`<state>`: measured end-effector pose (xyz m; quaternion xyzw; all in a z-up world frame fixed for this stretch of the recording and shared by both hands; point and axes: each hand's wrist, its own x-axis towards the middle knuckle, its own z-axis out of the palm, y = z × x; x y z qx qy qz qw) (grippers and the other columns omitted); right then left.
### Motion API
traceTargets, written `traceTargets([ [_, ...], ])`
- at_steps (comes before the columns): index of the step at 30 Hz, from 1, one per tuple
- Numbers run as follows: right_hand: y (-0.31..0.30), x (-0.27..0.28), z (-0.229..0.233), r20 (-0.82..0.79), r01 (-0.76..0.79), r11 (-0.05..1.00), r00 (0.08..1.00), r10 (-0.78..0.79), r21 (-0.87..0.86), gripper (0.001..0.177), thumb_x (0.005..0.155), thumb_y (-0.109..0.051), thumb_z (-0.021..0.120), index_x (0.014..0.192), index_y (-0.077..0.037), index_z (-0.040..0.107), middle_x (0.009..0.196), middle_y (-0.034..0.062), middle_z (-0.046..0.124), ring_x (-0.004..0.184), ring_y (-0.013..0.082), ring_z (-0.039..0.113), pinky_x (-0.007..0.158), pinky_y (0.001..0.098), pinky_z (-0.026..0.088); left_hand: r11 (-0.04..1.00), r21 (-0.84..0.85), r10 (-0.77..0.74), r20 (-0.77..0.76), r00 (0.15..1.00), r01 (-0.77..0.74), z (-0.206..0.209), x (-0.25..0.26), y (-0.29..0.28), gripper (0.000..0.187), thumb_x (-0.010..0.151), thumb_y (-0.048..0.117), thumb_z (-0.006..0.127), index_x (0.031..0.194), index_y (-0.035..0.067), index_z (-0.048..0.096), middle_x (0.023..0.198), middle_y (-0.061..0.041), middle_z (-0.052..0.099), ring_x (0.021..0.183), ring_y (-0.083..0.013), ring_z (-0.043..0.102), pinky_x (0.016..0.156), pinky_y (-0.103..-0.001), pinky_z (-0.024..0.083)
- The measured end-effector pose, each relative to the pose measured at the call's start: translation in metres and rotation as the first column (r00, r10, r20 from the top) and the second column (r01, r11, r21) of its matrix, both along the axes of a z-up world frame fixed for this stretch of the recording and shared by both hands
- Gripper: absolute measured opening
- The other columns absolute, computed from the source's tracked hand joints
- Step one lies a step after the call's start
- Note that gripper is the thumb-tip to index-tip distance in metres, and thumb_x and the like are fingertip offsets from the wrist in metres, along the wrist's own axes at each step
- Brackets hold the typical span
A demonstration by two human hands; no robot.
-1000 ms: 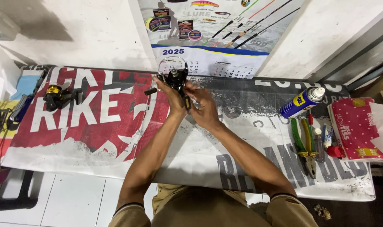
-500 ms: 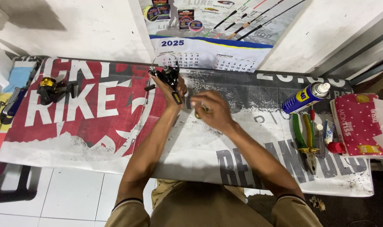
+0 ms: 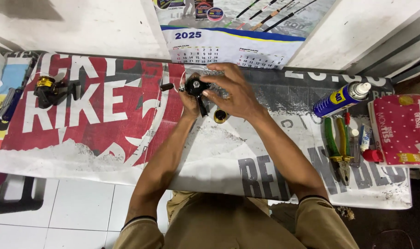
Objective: The person cleans a fishing reel using a white cloth, wiping the handle, spool, and body. They rotate the reel to access different parts and test the handle's movement. The person also handles a small yellow container, likely containing lubricant, and applies it to the reel.
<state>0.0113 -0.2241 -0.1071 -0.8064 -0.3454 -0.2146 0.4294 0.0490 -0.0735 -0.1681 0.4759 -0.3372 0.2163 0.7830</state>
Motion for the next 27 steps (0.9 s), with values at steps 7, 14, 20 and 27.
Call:
traceTargets([
  [7, 0.008, 0.006, -0.016, 0.006, -0.009, 0.999, 1.000, 0.009, 0.035, 0.023, 0.098, -0.009, 0.074, 0.121, -0.014, 0.077, 0.134, 0.0195, 0.059, 0.125, 0.0412, 0.055, 0.101, 0.0536, 0.045, 1.000, 0.019, 0.012, -0.028, 1.000, -0.011, -0.005, 0.000, -0.005, 0.046, 0.109, 0.035, 0.036, 0.091, -0.002, 0.056, 0.075, -0.010, 0.048, 0.067, -0.0171, 0.040, 0.059, -0.031, 0.031],
  [14, 0.013, 0.004, -0.023, -0.045, -0.011, 0.995, 0.999, 0.015, 0.097, 0.021, 0.102, -0.013, 0.074, 0.122, -0.013, 0.077, 0.135, 0.0126, 0.055, 0.127, 0.0399, 0.053, 0.094, 0.0458, 0.055, 0.999, 0.035, 0.038, -0.066, 0.997, -0.036, -0.012, 0.003, 0.000, 0.046, 0.108, 0.037, 0.035, 0.089, 0.000, 0.055, 0.073, -0.008, 0.048, 0.065, -0.0163, 0.039, 0.058, -0.031, 0.030],
  [20, 0.011, 0.007, -0.024, -0.063, -0.021, 0.995, 0.998, 0.028, 0.099, 0.020, 0.100, -0.012, 0.075, 0.120, -0.010, 0.076, 0.132, 0.0149, 0.055, 0.126, 0.0427, 0.054, 0.094, 0.0485, 0.056, 0.998, 0.049, 0.049, -0.083, 0.995, -0.045, -0.015, 0.005, 0.000, 0.046, 0.107, 0.038, 0.035, 0.087, 0.001, 0.055, 0.072, -0.007, 0.047, 0.064, -0.0156, 0.039, 0.057, -0.030, 0.030],
  [27, 0.009, 0.007, -0.021, -0.073, -0.011, 0.998, 0.997, 0.016, 0.068, 0.019, 0.103, -0.013, 0.073, 0.121, -0.012, 0.076, 0.131, 0.0162, 0.057, 0.125, 0.0468, 0.056, 0.098, 0.0577, 0.054, 0.997, 0.061, 0.057, -0.104, 0.993, -0.051, -0.017, 0.007, 0.001, 0.047, 0.106, 0.040, 0.034, 0.086, 0.003, 0.055, 0.071, -0.005, 0.046, 0.062, -0.0147, 0.038, 0.056, -0.029, 0.029],
])
